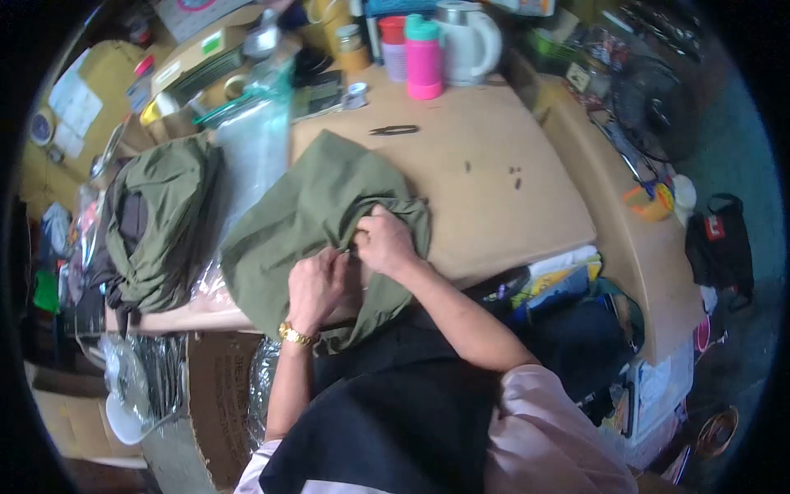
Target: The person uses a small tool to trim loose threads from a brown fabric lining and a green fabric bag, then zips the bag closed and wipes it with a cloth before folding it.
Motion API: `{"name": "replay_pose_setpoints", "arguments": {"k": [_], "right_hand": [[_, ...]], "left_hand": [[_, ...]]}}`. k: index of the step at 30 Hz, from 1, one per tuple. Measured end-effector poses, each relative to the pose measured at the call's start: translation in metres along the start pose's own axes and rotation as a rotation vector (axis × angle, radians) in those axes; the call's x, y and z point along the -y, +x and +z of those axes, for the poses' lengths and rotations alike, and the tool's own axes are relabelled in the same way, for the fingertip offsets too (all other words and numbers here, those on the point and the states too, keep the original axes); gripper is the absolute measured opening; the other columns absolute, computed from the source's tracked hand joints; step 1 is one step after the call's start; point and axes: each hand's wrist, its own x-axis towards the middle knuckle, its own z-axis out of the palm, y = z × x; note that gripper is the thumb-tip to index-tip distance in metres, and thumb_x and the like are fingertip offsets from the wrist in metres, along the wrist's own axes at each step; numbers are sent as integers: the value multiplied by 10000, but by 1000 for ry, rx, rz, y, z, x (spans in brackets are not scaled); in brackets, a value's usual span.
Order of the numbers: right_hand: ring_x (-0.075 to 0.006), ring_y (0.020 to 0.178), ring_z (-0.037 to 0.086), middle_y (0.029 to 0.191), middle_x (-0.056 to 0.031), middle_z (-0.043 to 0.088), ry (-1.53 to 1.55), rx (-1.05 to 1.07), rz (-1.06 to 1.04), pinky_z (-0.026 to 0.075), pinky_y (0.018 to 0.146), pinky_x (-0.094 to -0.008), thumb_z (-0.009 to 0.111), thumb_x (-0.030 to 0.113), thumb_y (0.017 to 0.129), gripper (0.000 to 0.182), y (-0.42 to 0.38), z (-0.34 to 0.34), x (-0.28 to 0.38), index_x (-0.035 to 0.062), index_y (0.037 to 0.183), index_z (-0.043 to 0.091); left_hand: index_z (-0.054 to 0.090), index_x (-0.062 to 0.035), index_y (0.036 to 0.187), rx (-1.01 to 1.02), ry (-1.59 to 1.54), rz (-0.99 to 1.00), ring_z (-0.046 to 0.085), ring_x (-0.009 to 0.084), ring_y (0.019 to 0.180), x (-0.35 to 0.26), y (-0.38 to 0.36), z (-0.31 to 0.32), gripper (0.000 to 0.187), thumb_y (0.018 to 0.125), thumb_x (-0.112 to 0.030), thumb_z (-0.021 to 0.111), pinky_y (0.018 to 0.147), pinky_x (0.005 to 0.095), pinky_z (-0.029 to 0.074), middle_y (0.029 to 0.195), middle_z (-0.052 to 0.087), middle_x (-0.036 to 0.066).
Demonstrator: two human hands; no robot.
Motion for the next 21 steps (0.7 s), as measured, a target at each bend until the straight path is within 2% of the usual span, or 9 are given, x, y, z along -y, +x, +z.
{"name": "replay_pose_setpoints", "arguments": {"k": [3,9,11,12,13,15,17,19,21], "right_hand": [[-397,847,617,883,-211,587,25,-19,34,501,760,-488,643,153,828,138,2,0,0,66,896,726],[-383,820,613,866,-204,594,71,164,7,497,736,-457,732,194,830,199,1,-34,12,31,942,732],[-372,835,615,839,-195,606,213,170,114,493,764,-450,733,230,848,220,-7,-40,22,39,956,743],[-280,717,630,824,-157,634,79,69,-42,516,659,-398,776,171,817,198,-10,-30,12,43,966,755],[-280,717,630,824,-157,634,76,68,-45,516,659,-398,776,171,817,198,-9,-25,6,43,966,755],[-394,771,614,808,-203,630,-109,41,-192,504,735,-462,723,177,832,159,-6,-19,5,79,953,759],[-399,765,611,801,-209,642,-185,38,-181,508,709,-465,705,144,826,125,2,-17,0,66,914,747],[-384,826,620,796,-195,643,-113,-13,-137,509,735,-467,683,126,832,100,9,-11,-13,40,868,718],[-364,836,635,819,-170,645,-132,17,-149,516,738,-468,673,94,828,67,1,-31,13,28,822,684]], "left_hand": [[674,-64,854,5,-2,-23,632,403,676,-1,-1,-3,227,941,-263,611,623,488,485,689,639,184],[668,-36,866,-165,-154,-70,638,384,758,20,-4,13,221,918,-249,639,660,460,489,840,664,165],[671,-37,865,-106,-156,-97,636,382,770,20,-2,6,211,917,-239,635,676,458,493,835,659,161],[673,-39,865,-45,-157,-115,634,379,783,18,-1,4,201,916,-229,632,692,455,497,830,655,157],[673,-39,865,-48,-160,-114,634,379,783,18,-2,5,201,916,-229,632,692,455,497,830,655,157],[673,-34,866,-39,-99,20,627,371,805,16,-6,4,193,919,-213,620,711,451,493,825,636,160],[678,-29,863,35,-118,-32,595,359,873,9,-8,0,170,905,-186,630,755,437,472,878,617,174],[685,-25,856,-127,-92,46,554,346,925,3,-10,-7,152,880,-172,655,805,425,443,944,600,168],[687,-23,844,-154,-64,-5,519,329,976,-2,-7,-10,135,853,-157,677,844,416,416,1016,585,156]]}}
